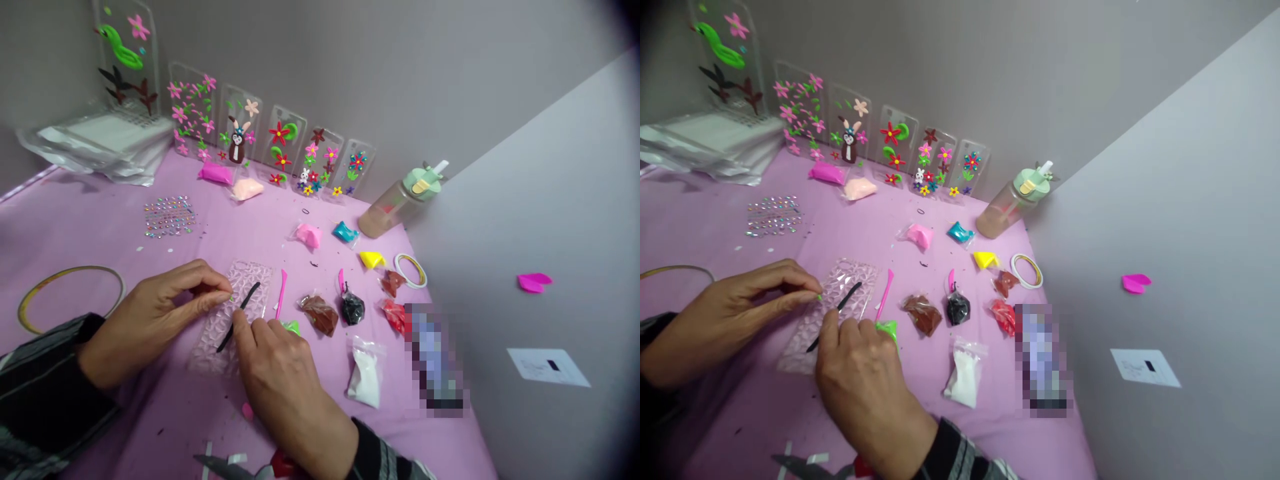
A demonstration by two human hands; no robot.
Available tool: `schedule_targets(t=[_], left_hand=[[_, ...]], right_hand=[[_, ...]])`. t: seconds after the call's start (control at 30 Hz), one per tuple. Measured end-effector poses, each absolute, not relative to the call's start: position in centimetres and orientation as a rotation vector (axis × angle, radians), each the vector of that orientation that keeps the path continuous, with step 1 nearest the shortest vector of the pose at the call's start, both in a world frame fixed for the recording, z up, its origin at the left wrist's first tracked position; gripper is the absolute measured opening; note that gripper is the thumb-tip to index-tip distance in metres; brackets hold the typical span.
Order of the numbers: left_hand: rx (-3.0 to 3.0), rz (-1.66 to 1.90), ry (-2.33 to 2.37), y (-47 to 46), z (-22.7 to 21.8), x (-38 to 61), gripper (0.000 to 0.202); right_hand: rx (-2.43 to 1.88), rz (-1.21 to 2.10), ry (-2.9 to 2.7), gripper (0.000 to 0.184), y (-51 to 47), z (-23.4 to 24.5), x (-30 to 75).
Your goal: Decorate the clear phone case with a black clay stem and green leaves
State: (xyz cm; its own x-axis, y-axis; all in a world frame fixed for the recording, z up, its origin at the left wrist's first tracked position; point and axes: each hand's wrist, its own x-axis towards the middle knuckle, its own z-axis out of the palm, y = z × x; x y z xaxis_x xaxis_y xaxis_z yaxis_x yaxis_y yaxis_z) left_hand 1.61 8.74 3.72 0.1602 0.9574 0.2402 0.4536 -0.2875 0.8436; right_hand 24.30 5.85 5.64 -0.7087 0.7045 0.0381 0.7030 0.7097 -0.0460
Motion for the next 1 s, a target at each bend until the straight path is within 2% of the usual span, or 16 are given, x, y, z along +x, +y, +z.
schedule_targets(t=[0.13,0.23,0.33,0.43,0.5,0.63,0.7,0.83,1.0], left_hand=[[1.68,1.044,1.399,8.4,4.5,2.1,0.042],[1.564,1.068,1.393,8.2,5.4,2.4,0.039],[1.467,1.102,1.366,7.8,6.0,2.4,0.037],[1.407,1.121,1.346,7.2,6.8,2.1,0.03],[1.418,1.143,1.308,6.7,7.8,2.0,0.026],[1.516,1.198,1.28,5.3,9.4,2.0,0.04],[1.518,1.186,1.292,4.3,9.4,1.9,0.037],[1.478,1.116,1.312,2.3,8.4,1.8,0.031],[1.45,1.139,1.337,1.0,7.9,2.8,0.027]], right_hand=[[-1.201,0.125,-2.837,0.04,6.1,5.5,24.2],[-1.289,0.416,-2.735,0.038,6.5,6.5,24.5],[-1.328,1.102,-2.298,0.029,6.9,8.0,25.3],[-1.115,1.848,-1.581,0.022,6.9,8.7,26.0],[-0.962,2.101,-1.146,0.025,6.6,8.5,26.3],[-0.833,2.183,-0.722,0.043,5.3,7.7,26.2],[-0.812,2.17,-0.704,0.046,4.6,7.5,26.1],[-0.846,2.111,-0.827,0.029,3.5,7.3,25.9],[-0.795,2.037,-0.926,0.029,3.1,6.8,25.4]])
